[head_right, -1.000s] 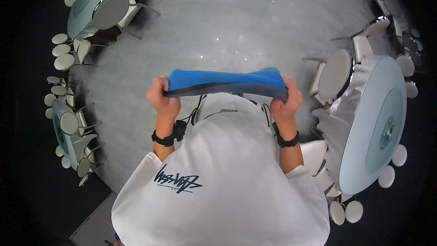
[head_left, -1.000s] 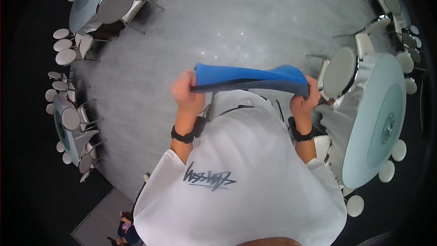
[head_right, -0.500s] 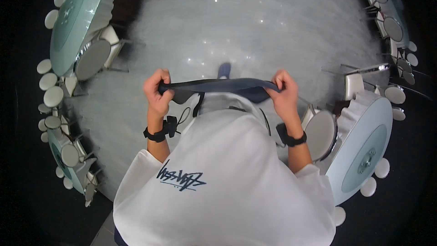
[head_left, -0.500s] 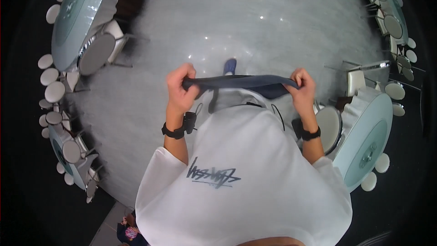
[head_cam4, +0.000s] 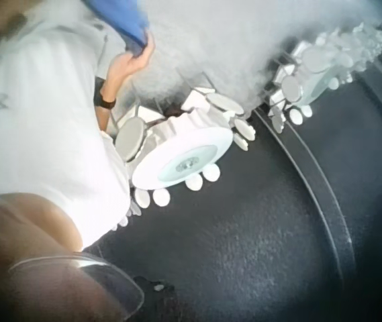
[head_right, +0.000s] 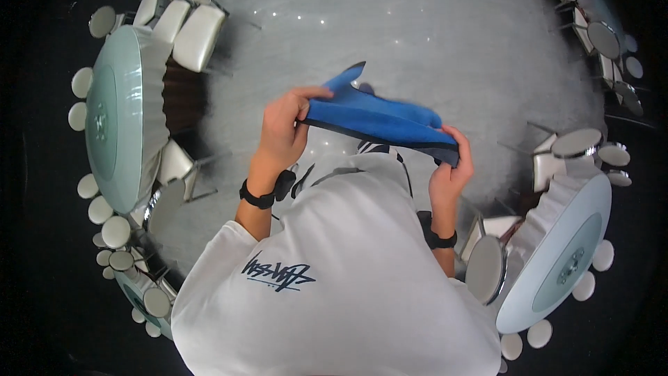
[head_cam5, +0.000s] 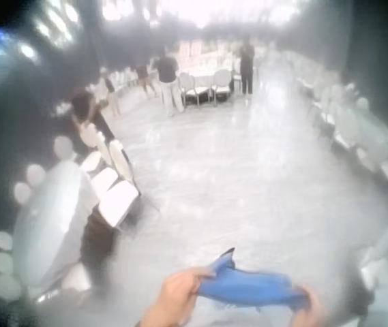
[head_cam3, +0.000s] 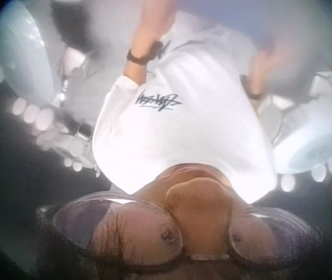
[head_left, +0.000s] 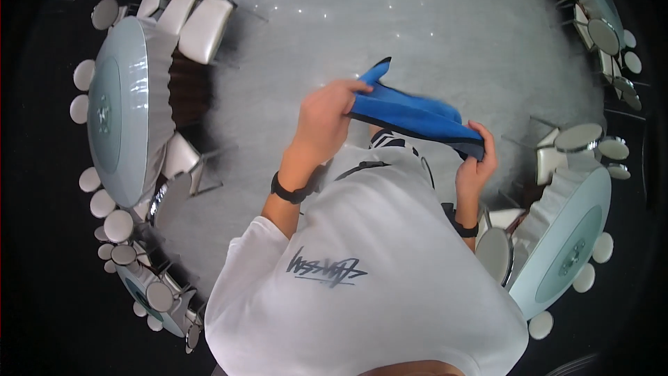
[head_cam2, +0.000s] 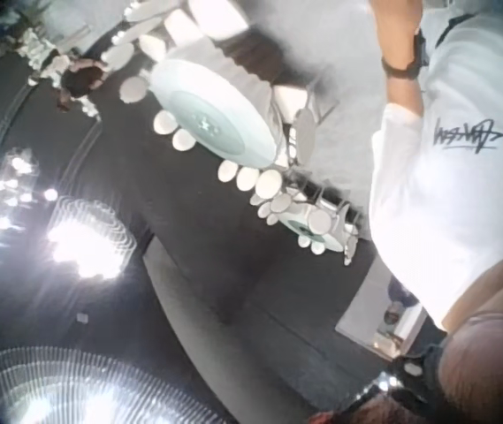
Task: The person wipes tables and chair seats with a cloth, then pushes the chairs into place around the dining tables.
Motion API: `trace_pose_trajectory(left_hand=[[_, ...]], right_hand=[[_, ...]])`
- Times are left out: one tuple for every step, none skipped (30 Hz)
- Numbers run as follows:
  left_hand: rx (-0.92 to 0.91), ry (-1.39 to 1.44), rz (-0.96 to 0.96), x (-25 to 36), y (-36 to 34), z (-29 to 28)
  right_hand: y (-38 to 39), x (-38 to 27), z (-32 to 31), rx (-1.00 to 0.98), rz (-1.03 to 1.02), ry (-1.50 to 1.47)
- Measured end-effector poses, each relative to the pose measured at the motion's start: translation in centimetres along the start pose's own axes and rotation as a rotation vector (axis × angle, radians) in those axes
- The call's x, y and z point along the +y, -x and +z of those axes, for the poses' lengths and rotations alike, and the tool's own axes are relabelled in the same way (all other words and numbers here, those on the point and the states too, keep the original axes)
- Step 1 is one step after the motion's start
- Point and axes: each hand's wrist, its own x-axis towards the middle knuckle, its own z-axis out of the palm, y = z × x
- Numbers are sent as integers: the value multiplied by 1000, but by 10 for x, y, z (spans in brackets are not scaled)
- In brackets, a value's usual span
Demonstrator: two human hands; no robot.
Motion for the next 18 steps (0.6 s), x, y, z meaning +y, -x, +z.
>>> trace_pose_trajectory(left_hand=[[-2, -2, 9, -22, -18, 4], [-1, -59, -101, -38, -32, 5], [2, -116, -212, -54, -46, 5], [6, -125, -204, -68, -67, 2], [37, -114, -272, -81, -84, -5], [69, -103, -342, -93, -103, -13], [74, -106, -338, -103, -122, -20], [223, -63, -362, -115, -142, -25], [373, -17, -384, -129, -162, -29], [380, -17, -387, -144, -180, -32], [440, 13, -430, -159, -200, -35], [500, 45, -474, -174, -218, -38], [421, 19, -537, -190, -233, -43], [433, 25, -538, -207, -251, -42], [279, -70, -646, -227, -269, -40], [122, -165, -749, -250, -286, -38], [31, -287, -685, -280, -294, -31], [33, -276, -670, -309, -308, -23]], right_hand=[[-30, 6, 13, 27, -34, 36], [-60, 5, 24, 27, -36, 29], [-94, 3, 34, -43, -117, 108], [-132, 0, 48, -105, -202, 185], [-165, -10, 63, -124, -291, 196], [-200, -19, 78, -116, -292, 188], [-234, -29, 93, -195, -369, 161], [-268, -37, 107, -277, -447, 134], [-297, -48, 123, -328, -464, 102], [-323, -52, 140, -334, -468, 104], [-349, -57, 155, -374, -505, 58], [-376, -61, 171, -414, -540, 13], [-400, -58, 189, -429, -519, -24], [-425, -42, 206, -436, -528, -18], [-449, -17, 225, -461, -376, -54], [-469, 13, 244, -481, -225, -90], [-488, 57, 257, -476, -236, -80], [-506, 112, 260, -344, 26, -187]])
